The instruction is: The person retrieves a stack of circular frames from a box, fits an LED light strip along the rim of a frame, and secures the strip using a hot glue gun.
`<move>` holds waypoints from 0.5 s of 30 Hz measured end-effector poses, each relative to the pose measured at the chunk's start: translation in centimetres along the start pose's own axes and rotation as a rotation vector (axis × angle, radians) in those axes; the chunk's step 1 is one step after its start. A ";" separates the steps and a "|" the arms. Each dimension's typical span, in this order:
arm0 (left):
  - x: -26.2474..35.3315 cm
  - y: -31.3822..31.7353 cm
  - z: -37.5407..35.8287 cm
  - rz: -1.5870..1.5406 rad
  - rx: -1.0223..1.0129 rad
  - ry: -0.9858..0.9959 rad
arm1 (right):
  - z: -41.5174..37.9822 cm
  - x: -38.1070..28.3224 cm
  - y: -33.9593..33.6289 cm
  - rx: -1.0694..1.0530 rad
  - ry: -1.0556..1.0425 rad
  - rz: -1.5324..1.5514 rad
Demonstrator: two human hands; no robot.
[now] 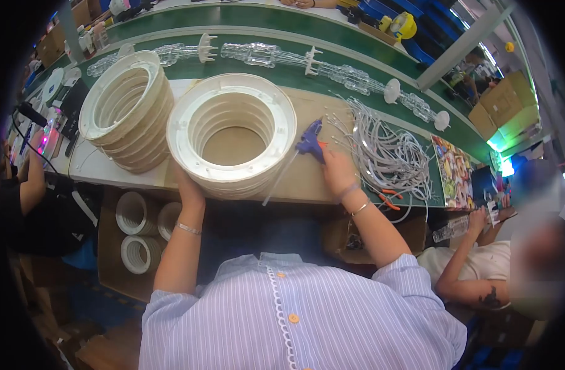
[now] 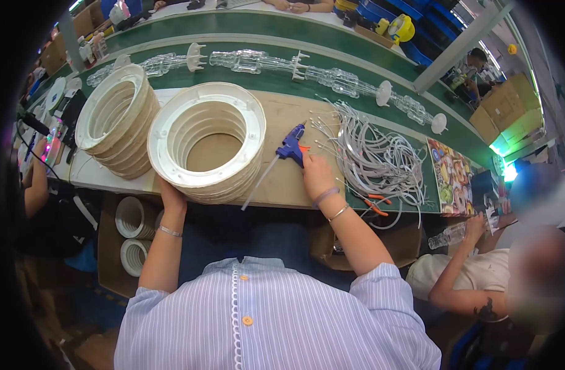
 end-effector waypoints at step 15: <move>-5.9 1.3 -2.0 1.116 0.124 0.663 | -3.2 -1.5 -1.6 0.371 -0.390 0.025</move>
Point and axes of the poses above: each hand's wrist, its own z-axis towards the middle knuckle, its own y-axis out of the palm, x = y × z, the point moved 2 cm from there along z, towards the middle knuckle, and after that the axes turned 15 degrees about -x, right-handed, at the moved point
